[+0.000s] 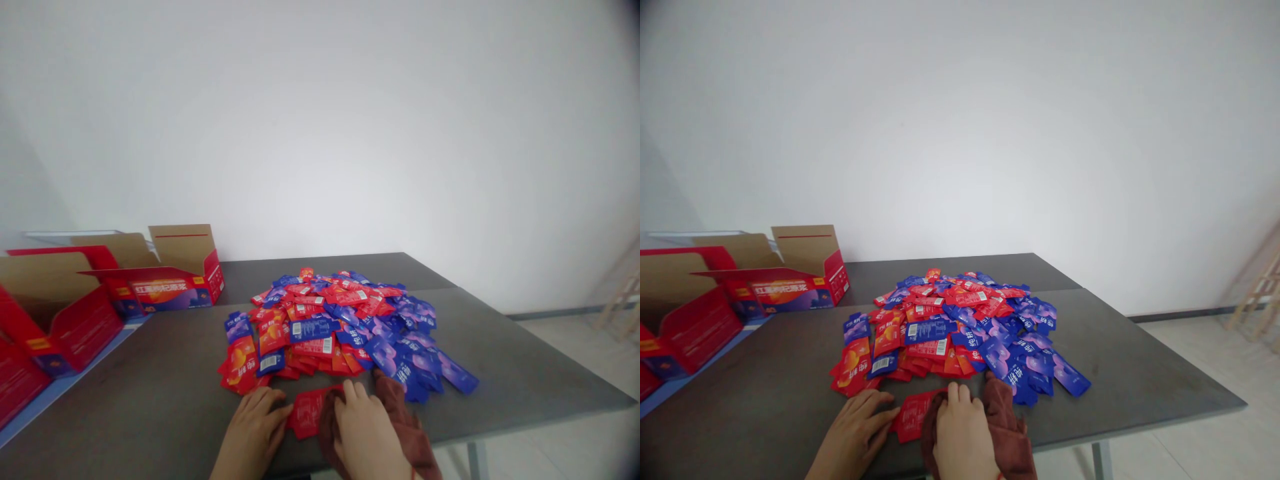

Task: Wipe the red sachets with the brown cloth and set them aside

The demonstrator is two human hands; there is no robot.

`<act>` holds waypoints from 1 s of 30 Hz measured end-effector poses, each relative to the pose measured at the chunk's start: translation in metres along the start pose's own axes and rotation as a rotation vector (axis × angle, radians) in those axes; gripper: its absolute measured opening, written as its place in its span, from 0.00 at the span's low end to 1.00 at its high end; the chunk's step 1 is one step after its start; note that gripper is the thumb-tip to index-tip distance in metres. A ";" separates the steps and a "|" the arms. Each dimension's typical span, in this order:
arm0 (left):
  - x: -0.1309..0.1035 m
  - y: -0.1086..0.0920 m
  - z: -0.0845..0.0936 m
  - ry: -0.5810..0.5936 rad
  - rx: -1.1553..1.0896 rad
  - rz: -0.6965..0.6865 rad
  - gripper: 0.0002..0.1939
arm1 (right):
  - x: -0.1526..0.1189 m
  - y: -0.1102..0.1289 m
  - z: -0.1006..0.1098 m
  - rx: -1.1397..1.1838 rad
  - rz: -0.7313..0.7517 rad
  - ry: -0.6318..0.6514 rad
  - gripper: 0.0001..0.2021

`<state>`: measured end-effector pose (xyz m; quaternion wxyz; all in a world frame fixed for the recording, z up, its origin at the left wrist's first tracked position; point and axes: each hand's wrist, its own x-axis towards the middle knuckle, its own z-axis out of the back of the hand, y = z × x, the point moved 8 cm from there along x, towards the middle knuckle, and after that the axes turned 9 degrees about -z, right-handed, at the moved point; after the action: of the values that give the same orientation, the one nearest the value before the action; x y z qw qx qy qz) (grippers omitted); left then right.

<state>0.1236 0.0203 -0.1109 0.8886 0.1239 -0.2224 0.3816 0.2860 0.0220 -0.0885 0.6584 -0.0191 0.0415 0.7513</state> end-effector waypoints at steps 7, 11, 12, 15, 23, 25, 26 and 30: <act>0.010 -0.003 -0.002 0.115 -0.080 0.057 0.13 | 0.004 0.055 -0.008 -0.080 0.135 0.009 0.18; 0.011 -0.006 0.000 0.142 -0.099 0.076 0.11 | -0.002 0.067 -0.009 -0.019 0.261 0.018 0.17; 0.011 -0.006 0.001 0.136 -0.104 0.075 0.11 | -0.003 0.060 -0.008 -0.002 0.261 0.014 0.16; 0.009 -0.004 0.000 0.116 -0.115 0.078 0.12 | -0.002 0.027 -0.007 0.008 0.166 0.000 0.16; 0.010 -0.001 -0.008 0.152 -0.171 0.137 0.12 | 0.012 -0.016 -0.003 -0.030 -0.062 -0.095 0.16; 0.014 -0.002 -0.010 0.170 -0.191 0.180 0.12 | 0.015 0.002 -0.002 -0.021 -0.002 -0.105 0.18; 0.016 -0.003 -0.012 0.181 -0.202 0.203 0.12 | 0.016 0.013 -0.002 -0.003 0.044 -0.108 0.22; 0.022 -0.004 -0.016 0.226 -0.246 0.244 0.13 | 0.016 0.047 -0.004 0.044 0.217 -0.095 0.26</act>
<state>0.1448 0.0382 -0.1143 0.8635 -0.0569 -0.1798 0.4678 0.2373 0.0312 -0.0916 0.5746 0.0354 0.0284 0.8171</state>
